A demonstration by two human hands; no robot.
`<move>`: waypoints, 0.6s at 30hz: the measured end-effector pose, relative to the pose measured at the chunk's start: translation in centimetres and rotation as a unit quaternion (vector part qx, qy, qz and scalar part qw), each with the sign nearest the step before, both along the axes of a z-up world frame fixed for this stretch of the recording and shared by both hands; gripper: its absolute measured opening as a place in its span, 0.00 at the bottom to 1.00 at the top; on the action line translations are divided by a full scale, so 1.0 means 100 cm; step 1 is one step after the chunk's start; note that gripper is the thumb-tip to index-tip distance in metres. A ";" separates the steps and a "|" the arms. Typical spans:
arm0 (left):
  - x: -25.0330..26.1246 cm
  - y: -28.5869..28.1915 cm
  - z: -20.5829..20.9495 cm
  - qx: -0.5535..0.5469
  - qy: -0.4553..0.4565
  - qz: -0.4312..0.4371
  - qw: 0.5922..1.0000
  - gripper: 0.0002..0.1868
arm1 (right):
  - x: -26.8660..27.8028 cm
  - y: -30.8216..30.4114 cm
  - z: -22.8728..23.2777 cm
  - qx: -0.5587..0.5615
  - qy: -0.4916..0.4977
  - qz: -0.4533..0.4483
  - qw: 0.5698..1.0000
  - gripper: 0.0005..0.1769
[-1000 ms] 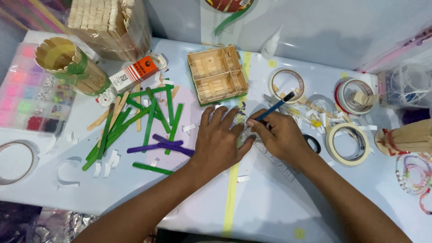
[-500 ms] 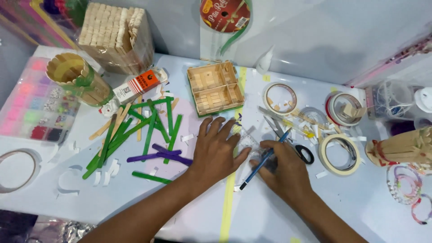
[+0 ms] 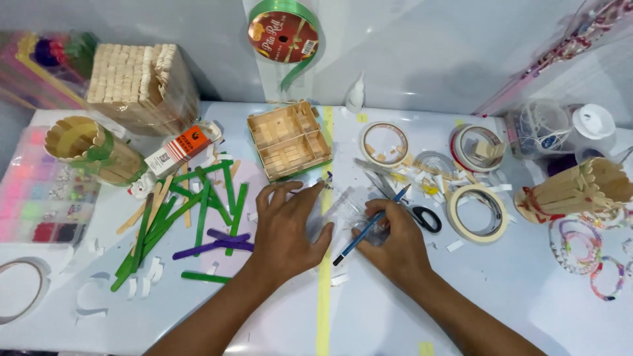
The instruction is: Applying double-sided tape to colored popsicle sticks for a craft project.
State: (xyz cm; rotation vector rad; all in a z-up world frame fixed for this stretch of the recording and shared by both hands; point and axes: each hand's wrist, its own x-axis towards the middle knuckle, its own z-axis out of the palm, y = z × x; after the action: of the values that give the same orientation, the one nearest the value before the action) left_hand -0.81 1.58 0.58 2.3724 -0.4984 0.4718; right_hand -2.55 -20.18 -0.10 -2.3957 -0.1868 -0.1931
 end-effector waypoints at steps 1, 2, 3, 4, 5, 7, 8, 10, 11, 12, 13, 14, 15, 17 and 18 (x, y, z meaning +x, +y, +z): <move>-0.001 0.004 0.005 0.000 0.001 0.000 1.000 0.31 | 0.000 -0.002 0.001 0.000 0.001 0.000 1.000 0.27; -0.002 0.009 0.010 -0.027 0.006 -0.006 1.000 0.29 | 0.001 -0.003 0.003 0.020 -0.002 -0.001 1.000 0.28; -0.003 0.013 0.014 -0.054 0.012 -0.011 0.998 0.28 | 0.000 -0.004 0.004 0.039 -0.005 -0.001 0.999 0.28; 0.001 0.020 0.011 -0.054 0.014 -0.011 0.998 0.28 | 0.001 -0.004 0.004 0.039 -0.004 -0.001 0.999 0.28; 0.004 0.027 0.008 -0.054 0.009 -0.022 0.998 0.23 | 0.000 -0.005 0.005 0.043 -0.007 -0.009 0.999 0.28; 0.010 0.037 0.007 -0.054 0.006 -0.033 0.998 0.19 | 0.000 -0.005 0.008 0.045 -0.010 -0.017 0.999 0.28; 0.012 0.041 0.009 -0.050 0.029 -0.034 0.998 0.19 | 0.000 -0.005 0.011 0.045 -0.003 -0.016 0.999 0.28; 0.014 0.046 0.011 -0.047 0.055 -0.032 0.997 0.18 | -0.002 -0.005 0.013 0.045 0.006 -0.014 0.999 0.28; 0.015 0.047 0.012 -0.040 0.075 -0.046 0.995 0.21 | -0.001 -0.006 0.013 0.050 0.001 -0.011 0.999 0.28; 0.015 0.048 0.013 -0.033 0.094 -0.059 0.993 0.23 | 0.000 -0.006 0.013 0.055 -0.004 -0.009 0.998 0.28; 0.015 0.048 0.013 -0.034 0.097 -0.056 0.993 0.23 | 0.001 -0.007 0.013 0.055 -0.001 -0.006 0.998 0.28; 0.015 0.048 0.013 -0.017 0.124 -0.068 0.990 0.25 | 0.001 -0.008 0.013 0.057 -0.002 -0.010 0.998 0.28; 0.016 0.048 0.014 -0.001 0.150 -0.081 0.985 0.27 | 0.001 -0.009 0.013 0.059 -0.004 -0.014 0.998 0.28; 0.015 0.047 0.017 0.001 0.156 -0.080 0.985 0.27 | 0.003 -0.009 0.012 0.054 -0.022 -0.005 0.998 0.28; 0.015 0.046 0.019 0.003 0.160 -0.082 0.984 0.27 | 0.004 -0.010 0.011 0.049 -0.040 0.001 0.998 0.28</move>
State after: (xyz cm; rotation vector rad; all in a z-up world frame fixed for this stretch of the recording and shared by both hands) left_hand 0.71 6.14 2.45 2.3287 -0.5391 0.0115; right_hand -2.12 -21.15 1.04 -2.2909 -0.2132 -0.2918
